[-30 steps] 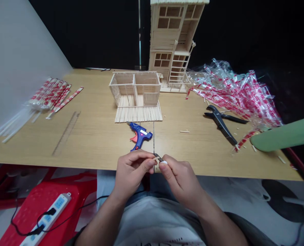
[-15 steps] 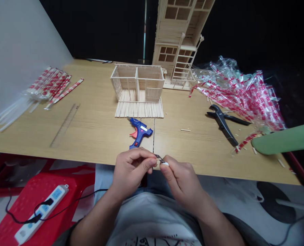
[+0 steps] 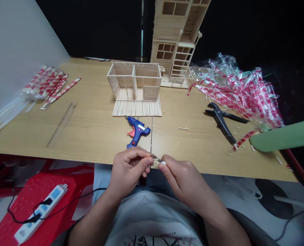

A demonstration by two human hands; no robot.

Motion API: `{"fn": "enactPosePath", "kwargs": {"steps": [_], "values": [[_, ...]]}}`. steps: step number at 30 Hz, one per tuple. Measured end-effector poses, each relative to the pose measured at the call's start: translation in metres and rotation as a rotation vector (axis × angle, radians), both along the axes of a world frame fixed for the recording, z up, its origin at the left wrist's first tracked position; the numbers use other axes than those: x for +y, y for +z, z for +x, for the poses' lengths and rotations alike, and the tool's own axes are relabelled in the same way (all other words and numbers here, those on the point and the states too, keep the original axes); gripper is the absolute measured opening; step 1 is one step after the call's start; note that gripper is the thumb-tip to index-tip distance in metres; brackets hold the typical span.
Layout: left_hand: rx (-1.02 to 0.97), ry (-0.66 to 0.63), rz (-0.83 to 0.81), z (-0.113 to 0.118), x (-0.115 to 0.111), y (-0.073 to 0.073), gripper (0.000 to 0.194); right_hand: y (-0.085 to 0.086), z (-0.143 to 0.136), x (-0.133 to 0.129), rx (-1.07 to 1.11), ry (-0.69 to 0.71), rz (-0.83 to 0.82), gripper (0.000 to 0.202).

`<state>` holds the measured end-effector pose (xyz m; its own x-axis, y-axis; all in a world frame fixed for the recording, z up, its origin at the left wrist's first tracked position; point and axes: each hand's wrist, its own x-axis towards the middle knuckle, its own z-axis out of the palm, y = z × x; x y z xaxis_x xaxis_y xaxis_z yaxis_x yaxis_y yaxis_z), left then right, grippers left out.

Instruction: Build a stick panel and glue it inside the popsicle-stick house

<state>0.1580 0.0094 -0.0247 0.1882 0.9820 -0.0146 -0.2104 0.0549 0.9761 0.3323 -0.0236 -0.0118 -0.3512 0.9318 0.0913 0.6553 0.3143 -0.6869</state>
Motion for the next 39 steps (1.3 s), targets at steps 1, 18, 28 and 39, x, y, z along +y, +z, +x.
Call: {"fn": "enactPosePath", "kwargs": {"steps": [1, 18, 28, 39], "values": [[-0.019, -0.009, -0.016, 0.000, 0.000, 0.000, 0.006, -0.002, 0.000, -0.001, 0.027, -0.014, 0.024, 0.028], [-0.059, -0.004, 0.024, 0.011, -0.005, -0.003, 0.011, -0.013, -0.002, -0.006, -0.120, -0.087, 0.375, 0.032], [-0.052, -0.022, -0.024, 0.009, -0.008, -0.004, 0.007, -0.014, -0.004, -0.010, -0.139, -0.125, 0.368, 0.033], [-0.051, -0.140, -0.129, 0.011, -0.008, -0.004, 0.011, -0.004, 0.012, -0.008, 0.124, 0.028, -0.098, 0.029]]}}
